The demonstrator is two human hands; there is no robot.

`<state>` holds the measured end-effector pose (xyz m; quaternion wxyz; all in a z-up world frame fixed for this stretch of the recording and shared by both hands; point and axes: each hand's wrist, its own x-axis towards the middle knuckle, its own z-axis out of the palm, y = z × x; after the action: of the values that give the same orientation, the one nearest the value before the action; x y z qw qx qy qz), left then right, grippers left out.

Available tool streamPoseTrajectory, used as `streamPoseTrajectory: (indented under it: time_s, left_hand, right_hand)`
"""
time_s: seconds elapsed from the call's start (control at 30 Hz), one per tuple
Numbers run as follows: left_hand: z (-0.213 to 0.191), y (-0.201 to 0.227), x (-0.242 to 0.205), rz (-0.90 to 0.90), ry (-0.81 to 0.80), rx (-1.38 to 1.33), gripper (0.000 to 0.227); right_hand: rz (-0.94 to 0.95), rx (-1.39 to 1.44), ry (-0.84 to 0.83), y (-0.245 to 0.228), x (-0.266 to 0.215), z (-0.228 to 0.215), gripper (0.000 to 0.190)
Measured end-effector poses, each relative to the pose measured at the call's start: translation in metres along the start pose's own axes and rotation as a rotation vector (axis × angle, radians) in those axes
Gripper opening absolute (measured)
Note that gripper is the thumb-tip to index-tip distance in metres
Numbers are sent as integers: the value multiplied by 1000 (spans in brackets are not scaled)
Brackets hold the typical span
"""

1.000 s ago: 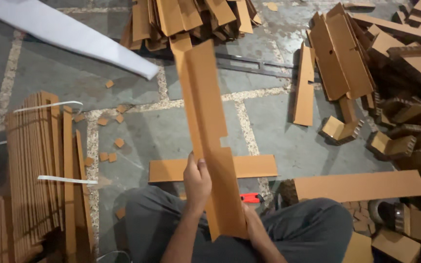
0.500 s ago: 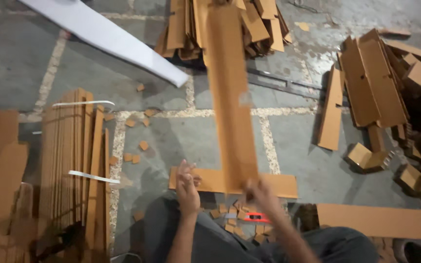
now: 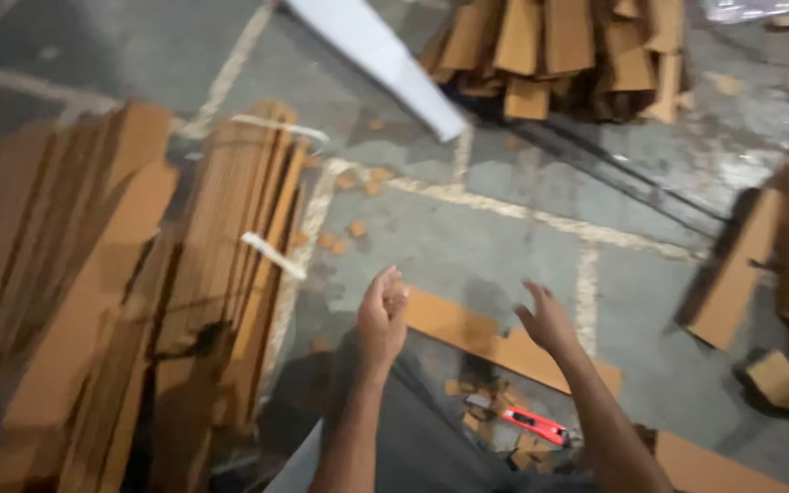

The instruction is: The person sits on the floor and uses a red utility knife to cut long, flat pieces of cardboard. They repeatedly pick up a piece, score it with the knife, snap it apart, and place the cut piece onto a stack to their left.

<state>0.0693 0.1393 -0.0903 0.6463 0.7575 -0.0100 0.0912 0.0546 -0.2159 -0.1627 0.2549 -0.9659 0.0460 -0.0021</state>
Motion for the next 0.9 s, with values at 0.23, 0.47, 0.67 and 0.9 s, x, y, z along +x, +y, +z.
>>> streamPoseTrajectory:
  time_s: [0.23,0.47,0.67,0.9]
  left_hand:
    - [-143,-43,8,126,307,733,23]
    - [-192,-78,-10,-83,322,1059,50]
    - [-198,-69,3,-298,289,1108,54]
    - [-234,-62,74,-312,372,1146,90]
  right_hand:
    - [379,-300,-170,45,-118,11,65]
    - [306,-381,-73,38,-121,18,74]
    - [308,-279,-96,31,-137,15,73]
    - [429,-336,-225,26,-136,15,71]
